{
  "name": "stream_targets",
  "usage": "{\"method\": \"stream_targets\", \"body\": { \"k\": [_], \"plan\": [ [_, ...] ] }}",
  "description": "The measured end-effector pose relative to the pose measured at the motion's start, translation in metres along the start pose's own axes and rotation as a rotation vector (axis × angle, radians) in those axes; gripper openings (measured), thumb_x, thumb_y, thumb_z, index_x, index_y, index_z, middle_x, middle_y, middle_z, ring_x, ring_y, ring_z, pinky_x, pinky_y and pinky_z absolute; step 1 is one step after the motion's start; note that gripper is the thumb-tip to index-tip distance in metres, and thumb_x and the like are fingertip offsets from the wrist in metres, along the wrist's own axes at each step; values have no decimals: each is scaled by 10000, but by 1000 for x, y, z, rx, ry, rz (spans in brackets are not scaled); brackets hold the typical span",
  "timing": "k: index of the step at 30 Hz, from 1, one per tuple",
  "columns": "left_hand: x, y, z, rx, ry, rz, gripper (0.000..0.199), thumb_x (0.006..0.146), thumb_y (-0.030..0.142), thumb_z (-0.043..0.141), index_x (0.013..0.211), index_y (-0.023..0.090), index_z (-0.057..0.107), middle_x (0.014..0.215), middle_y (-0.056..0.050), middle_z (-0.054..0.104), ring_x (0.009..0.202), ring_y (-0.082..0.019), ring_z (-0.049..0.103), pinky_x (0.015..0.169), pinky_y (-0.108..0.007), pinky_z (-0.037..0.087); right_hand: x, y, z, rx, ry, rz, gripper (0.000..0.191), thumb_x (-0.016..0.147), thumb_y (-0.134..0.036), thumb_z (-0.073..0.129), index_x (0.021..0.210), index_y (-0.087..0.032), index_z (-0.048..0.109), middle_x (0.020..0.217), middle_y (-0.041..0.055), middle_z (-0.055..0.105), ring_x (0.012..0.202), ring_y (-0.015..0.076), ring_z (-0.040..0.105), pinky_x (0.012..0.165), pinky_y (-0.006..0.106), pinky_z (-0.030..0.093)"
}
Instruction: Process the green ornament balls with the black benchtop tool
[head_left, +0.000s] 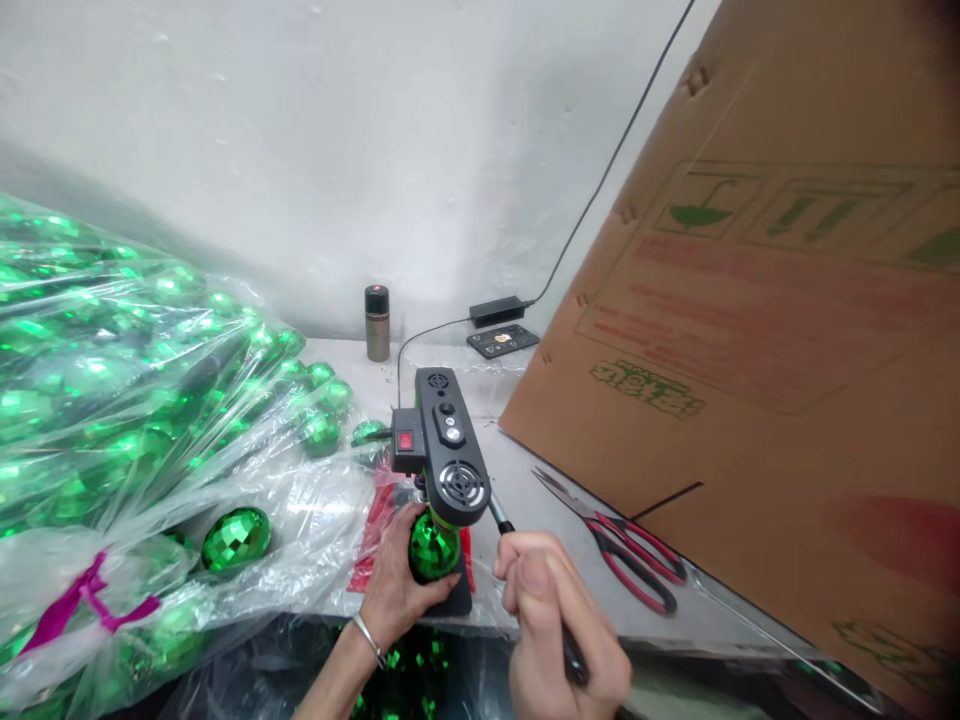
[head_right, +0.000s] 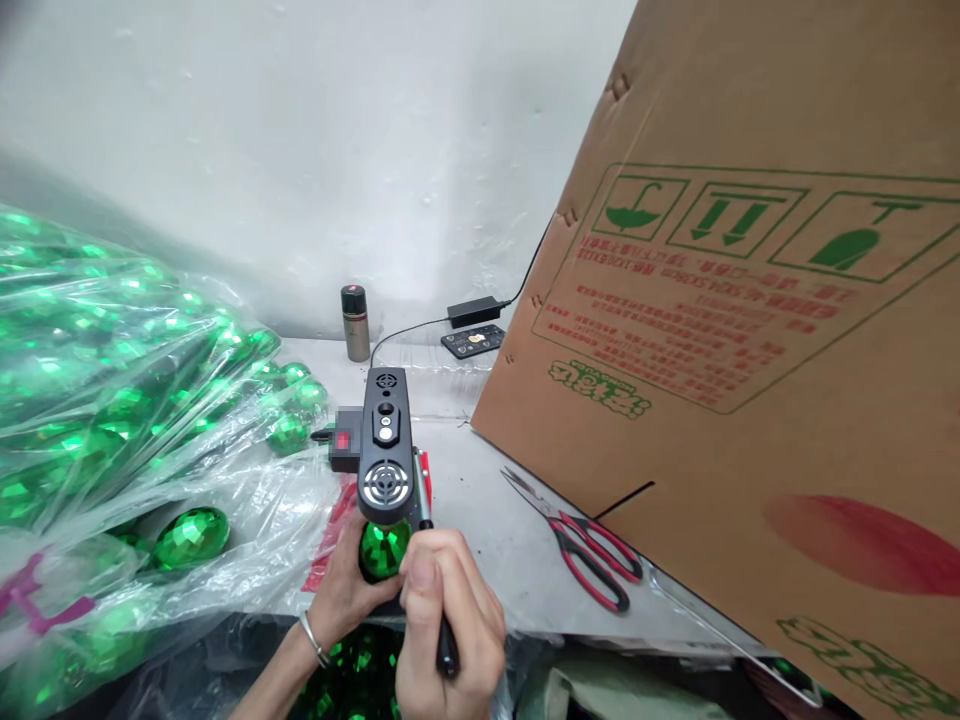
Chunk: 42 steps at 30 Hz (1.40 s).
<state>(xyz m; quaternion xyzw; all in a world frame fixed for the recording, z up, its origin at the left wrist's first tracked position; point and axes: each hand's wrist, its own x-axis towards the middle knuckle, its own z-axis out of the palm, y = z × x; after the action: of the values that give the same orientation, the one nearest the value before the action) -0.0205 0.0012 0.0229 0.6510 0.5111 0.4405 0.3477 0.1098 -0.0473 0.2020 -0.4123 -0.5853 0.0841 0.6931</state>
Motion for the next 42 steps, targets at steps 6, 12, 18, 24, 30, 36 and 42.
{"method": "stream_targets", "body": {
  "k": [6,12,18,24,30,36,42],
  "plan": [
    [-1,-5,3,-46,-25,-40,870,699,311,945,1479,201,576,1443,-178,704,1364,-426,678,1198,-669,526,-4,-13,10,3,134,160,376,1126,-94,496,770,-208,539,744,-4,561,644,114,532,604,275,403],
    [-3,-12,7,-68,20,11,875,672,256,943,1469,215,584,1432,-161,708,1348,-424,691,1190,-666,541,-9,4,5,-36,62,-39,359,1097,-43,487,784,-205,556,709,-17,572,591,105,552,561,271,391],
    [-4,-13,8,-70,20,25,875,683,249,940,1481,243,583,1445,-144,710,1350,-424,696,1178,-668,556,-23,18,6,-38,131,-66,382,1099,-81,484,743,-215,511,672,-33,537,577,103,553,553,262,388],
    [-3,-12,7,-74,25,29,889,672,255,946,1481,239,579,1447,-154,712,1347,-436,700,1165,-676,564,-29,25,5,-26,120,-50,378,1113,-130,477,749,-221,528,700,-26,573,593,109,567,552,258,399],
    [-4,-11,7,-73,12,28,880,681,248,941,1483,226,580,1452,-156,707,1353,-428,697,1181,-659,560,-34,31,8,-18,150,-31,402,1129,-183,475,730,-224,508,715,-33,570,618,103,558,576,252,411],
    [-3,-10,7,-70,31,23,880,671,242,947,1479,236,597,1427,-145,725,1333,-428,708,1169,-659,569,-35,33,11,-23,177,-64,396,1124,-180,485,731,-223,509,735,-31,568,609,100,527,564,256,396],
    [-2,-6,5,-78,4,18,860,687,259,939,1472,213,592,1435,-168,713,1357,-437,692,1187,-674,545,-36,31,9,-42,166,-48,388,1128,-186,483,743,-224,518,731,-35,567,607,103,522,587,270,389]
  ]
}}
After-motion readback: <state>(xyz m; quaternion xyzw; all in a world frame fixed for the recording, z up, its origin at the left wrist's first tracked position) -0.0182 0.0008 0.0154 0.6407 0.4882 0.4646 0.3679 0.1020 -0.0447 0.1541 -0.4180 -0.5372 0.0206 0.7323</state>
